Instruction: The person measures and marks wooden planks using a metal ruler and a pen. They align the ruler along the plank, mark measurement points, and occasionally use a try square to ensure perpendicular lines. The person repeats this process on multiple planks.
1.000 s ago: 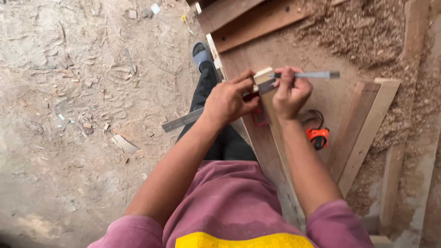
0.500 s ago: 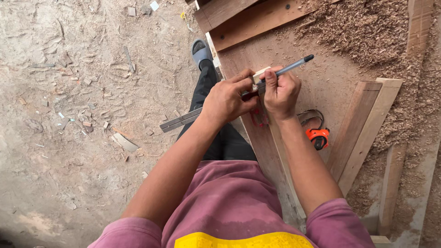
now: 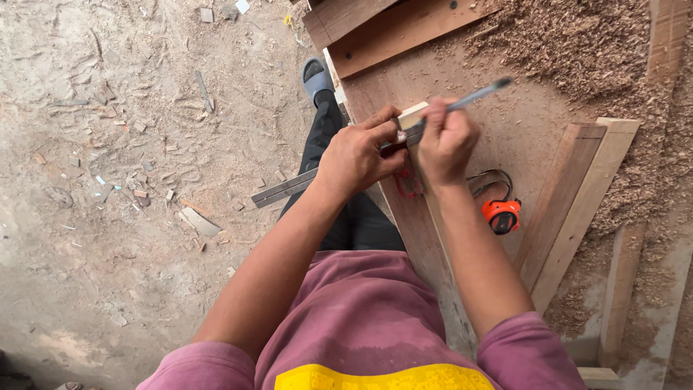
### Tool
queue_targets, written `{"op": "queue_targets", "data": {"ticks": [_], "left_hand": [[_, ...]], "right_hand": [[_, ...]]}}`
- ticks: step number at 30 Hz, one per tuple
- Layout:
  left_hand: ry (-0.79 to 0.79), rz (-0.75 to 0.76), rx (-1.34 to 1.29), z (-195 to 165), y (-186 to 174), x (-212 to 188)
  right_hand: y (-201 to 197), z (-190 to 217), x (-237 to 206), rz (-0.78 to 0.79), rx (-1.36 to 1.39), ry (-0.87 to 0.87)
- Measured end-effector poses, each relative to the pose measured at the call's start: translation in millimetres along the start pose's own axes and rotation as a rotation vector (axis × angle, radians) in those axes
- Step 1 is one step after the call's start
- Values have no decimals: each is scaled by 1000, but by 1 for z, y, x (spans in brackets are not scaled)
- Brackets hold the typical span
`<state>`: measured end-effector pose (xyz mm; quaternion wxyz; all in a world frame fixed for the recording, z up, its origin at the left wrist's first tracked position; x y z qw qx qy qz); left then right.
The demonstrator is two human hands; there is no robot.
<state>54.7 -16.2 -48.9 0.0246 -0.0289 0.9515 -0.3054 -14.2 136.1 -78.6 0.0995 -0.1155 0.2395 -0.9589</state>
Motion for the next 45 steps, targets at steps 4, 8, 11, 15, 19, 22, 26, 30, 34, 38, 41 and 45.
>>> {"op": "queue_targets", "data": {"ticks": [4, 8, 11, 15, 19, 22, 26, 30, 34, 38, 41, 45], "left_hand": [[-8, 9, -6, 0, 0, 0], [-5, -1, -3, -1, -2, 1], [-12, 4, -3, -1, -1, 2], [-12, 2, 0, 0, -1, 2], [-17, 9, 10, 1, 1, 1], [4, 3, 4, 1, -1, 3], [46, -19, 11, -11, -10, 4], [4, -127, 135, -33, -29, -24], [-214, 65, 79, -13, -12, -75], [-463, 434, -141, 58, 24, -122], [-550, 391, -377, 92, 31, -150], [-678, 299, -388, 116, 20, -154]], "right_hand": [[-26, -11, -9, -394, -84, 33], [-26, -11, -12, -357, -32, 35], [-13, -2, -9, -159, 90, -10], [0, 17, -6, 62, 49, -168], [4, 14, -8, 132, 13, -170], [5, -15, -8, 56, 199, 81], [-24, -20, -8, -269, 449, -28], [-61, -11, -29, -289, 554, 66], [-94, 35, -89, -29, 18, 26], [-103, 57, -153, 97, -313, -54], [-117, 47, -186, 64, -375, 16], [-138, 40, -211, 0, -392, -6]]}}
Point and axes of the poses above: each hand's wrist, its own x-axis towards the middle knuckle, its own y-axis out of the palm, z = x × y, the point moved 8 cm from there along x, towards the middle knuckle, and after that the axes turned 9 degrees about x, right-handed, at the moved point
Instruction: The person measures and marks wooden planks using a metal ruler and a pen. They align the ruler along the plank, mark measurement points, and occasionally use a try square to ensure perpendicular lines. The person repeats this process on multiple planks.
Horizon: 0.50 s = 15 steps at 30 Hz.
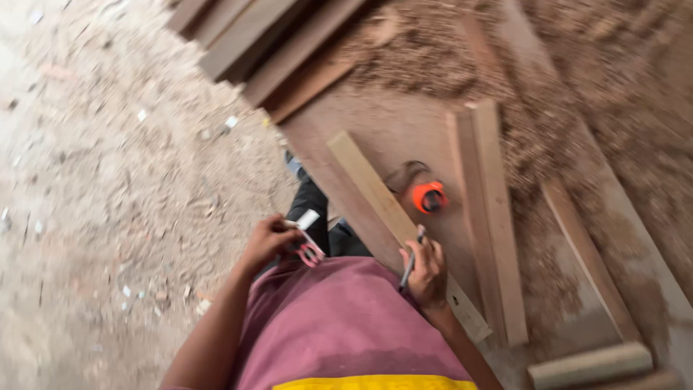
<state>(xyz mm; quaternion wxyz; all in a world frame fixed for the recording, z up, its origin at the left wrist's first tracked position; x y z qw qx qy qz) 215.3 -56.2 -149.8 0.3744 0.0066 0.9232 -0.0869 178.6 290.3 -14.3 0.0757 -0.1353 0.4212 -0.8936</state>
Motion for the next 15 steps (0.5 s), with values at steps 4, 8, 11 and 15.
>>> {"op": "queue_targets", "data": {"ticks": [4, 8, 11, 15], "left_hand": [[-26, 48, -43, -34, 1, 9], [13, 88, 86, -80, 24, 19], [55, 69, 151, -102, 45, 32], [142, 71, 304, -104, 73, 50]], "right_hand": [[-58, -19, -28, -148, 55, -9], [-116, -84, -43, -288, -9, 174], [-126, -124, -41, -330, -145, 100], [-98, -158, -32, -273, -259, 213]]}}
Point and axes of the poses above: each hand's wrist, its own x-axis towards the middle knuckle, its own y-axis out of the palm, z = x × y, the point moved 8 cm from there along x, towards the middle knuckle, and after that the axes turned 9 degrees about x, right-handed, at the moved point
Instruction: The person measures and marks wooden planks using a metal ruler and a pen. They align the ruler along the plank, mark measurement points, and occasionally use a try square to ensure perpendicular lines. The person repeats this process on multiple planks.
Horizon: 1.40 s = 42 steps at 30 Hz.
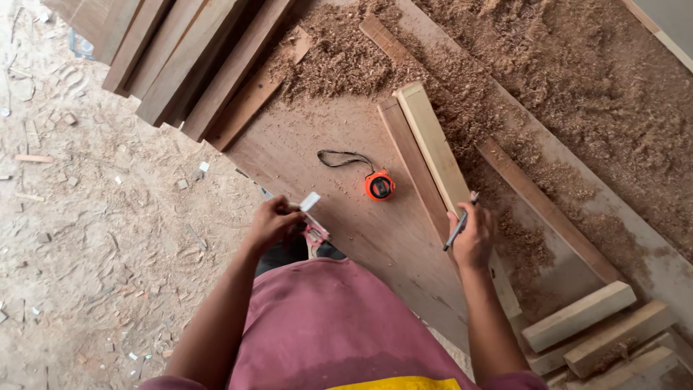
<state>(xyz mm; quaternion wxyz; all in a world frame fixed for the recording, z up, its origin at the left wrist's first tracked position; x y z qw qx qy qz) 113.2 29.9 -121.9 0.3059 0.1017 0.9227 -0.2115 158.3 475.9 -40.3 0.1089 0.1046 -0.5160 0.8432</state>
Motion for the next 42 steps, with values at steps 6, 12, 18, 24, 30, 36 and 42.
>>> {"op": "queue_targets", "data": {"ticks": [6, 12, 18, 24, 30, 36, 42], "left_hand": [[169, -46, 60, -1, 12, 3], [31, -239, 214, 8, -16, -29], [-87, -293, -43, 79, -42, -86], [-329, -338, -483, 152, -87, -122], [-182, -269, -622, 81, -139, -75], [216, -331, -511, -45, -191, -35], [211, -484, -533, -67, -231, -8]], "right_hand": [[-12, 51, 12, -215, 27, -181], [131, 229, 85, 187, 553, -353], [236, 418, 184, 242, 145, -939], [299, 432, 223, 646, 148, -922], [265, 434, 210, 255, 57, -1275], [192, 430, 176, 35, 140, -1189], [147, 436, 233, 92, 465, -918]]}}
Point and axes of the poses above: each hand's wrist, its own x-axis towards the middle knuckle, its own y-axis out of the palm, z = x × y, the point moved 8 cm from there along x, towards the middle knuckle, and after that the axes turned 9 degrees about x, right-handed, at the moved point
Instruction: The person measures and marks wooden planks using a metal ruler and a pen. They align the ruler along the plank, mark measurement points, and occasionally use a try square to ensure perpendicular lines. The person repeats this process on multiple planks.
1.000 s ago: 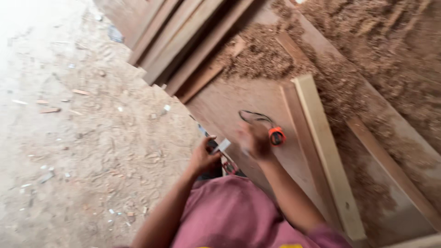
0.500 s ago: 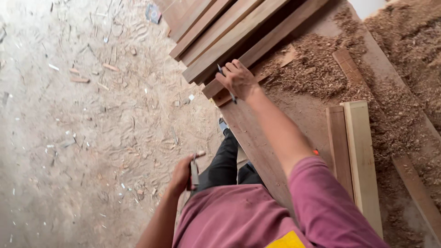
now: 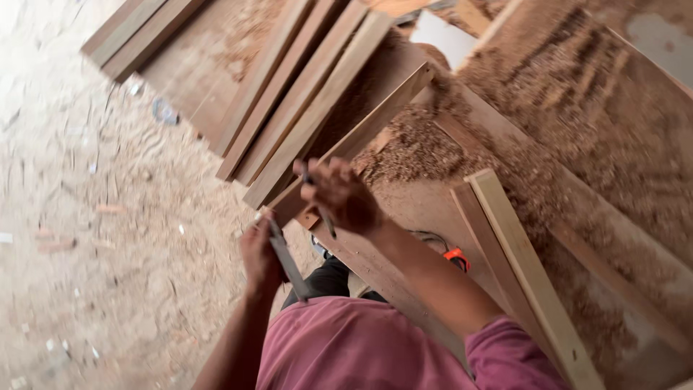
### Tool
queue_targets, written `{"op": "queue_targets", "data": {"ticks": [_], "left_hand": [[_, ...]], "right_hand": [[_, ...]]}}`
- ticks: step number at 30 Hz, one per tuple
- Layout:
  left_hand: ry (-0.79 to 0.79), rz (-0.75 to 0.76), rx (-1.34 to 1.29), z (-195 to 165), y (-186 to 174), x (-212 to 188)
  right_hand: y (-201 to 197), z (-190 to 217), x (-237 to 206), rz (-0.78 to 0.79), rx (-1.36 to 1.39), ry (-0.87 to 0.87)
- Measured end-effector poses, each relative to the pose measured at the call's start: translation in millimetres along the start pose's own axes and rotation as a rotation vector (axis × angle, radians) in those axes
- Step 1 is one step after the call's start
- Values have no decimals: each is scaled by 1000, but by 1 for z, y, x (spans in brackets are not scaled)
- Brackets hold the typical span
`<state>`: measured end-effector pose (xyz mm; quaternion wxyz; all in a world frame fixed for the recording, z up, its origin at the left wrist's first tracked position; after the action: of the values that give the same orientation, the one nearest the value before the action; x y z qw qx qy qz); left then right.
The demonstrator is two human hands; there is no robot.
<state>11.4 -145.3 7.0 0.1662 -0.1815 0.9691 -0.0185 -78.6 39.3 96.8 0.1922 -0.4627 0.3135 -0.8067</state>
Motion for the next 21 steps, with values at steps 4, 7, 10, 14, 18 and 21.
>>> {"op": "queue_targets", "data": {"ticks": [4, 7, 10, 14, 18, 21], "left_hand": [[68, 124, -42, -43, -21, 25], [-76, 171, -180, -62, -45, 23], [-137, 385, -250, -63, -7, 5], [-285, 547, 26, -39, 47, -30], [-270, 742, 46, 12, 130, -71], [-189, 587, 68, 62, 170, -64]], "right_hand": [[-96, -23, 5, -206, -112, 78], [-159, -15, -26, -144, -115, 186], [-200, 28, -87, -57, -140, 280], [-217, 68, -184, -55, -102, 527], [-220, 79, -288, -181, -37, 815], [-194, 105, -346, -190, -161, 902]]}}
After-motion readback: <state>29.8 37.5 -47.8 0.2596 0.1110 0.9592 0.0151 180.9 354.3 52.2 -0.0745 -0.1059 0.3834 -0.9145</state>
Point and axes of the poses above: each hand's wrist, its own x-axis towards the middle knuckle, its own y-axis out of the palm, z = x × y, the point moved 8 cm from there along x, towards the middle knuckle, and after that the axes turned 9 degrees about x, right-handed, at the moved point
